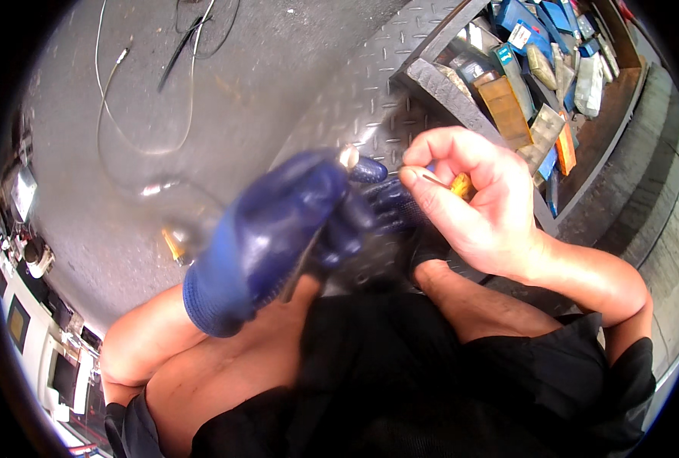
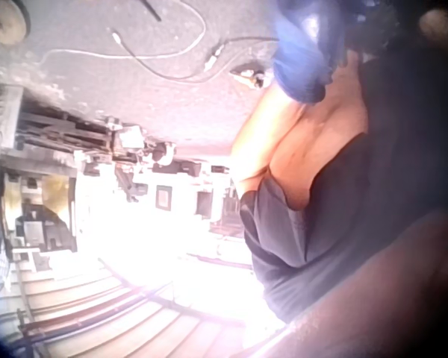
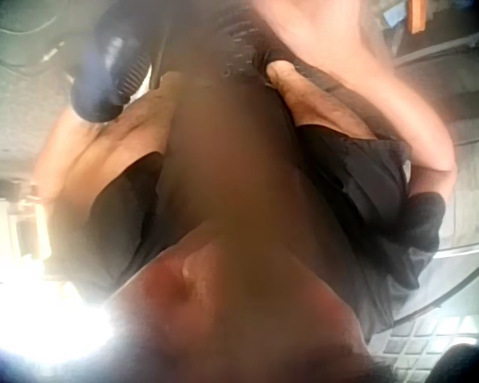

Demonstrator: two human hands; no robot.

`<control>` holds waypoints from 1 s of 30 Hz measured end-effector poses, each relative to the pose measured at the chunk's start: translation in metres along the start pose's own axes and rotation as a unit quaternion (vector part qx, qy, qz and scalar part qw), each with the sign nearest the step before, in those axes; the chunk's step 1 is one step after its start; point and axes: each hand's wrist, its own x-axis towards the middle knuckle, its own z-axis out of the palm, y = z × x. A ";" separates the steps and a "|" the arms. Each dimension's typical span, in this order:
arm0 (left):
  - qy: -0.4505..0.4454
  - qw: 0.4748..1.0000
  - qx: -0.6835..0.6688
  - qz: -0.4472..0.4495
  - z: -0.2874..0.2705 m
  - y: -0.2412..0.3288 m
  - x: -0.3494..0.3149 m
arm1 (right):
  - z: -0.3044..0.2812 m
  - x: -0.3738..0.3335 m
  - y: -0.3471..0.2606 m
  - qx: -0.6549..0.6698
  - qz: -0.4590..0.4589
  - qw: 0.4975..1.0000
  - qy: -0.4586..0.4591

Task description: The person sits on the floor and sharpens a metal tool using various sharpening stones and a small yellow block. They repeatedly rub the tool against the stones and the block, occasionally picking up new stones from a nearby box.

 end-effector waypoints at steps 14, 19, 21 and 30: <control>-0.075 0.993 0.032 0.082 -0.006 -0.022 -0.004 | 0.002 0.014 -0.024 0.020 0.001 0.998 -0.054; -0.076 0.995 0.015 0.060 -0.002 -0.017 -0.006 | 0.000 0.014 -0.023 0.010 -0.008 0.998 -0.060; -0.080 0.996 0.007 0.049 -0.001 -0.014 -0.006 | 0.000 0.013 -0.018 -0.016 -0.049 0.997 -0.057; -0.078 0.994 0.040 0.070 -0.003 -0.016 -0.005 | 0.000 0.012 -0.019 -0.041 -0.066 0.997 -0.030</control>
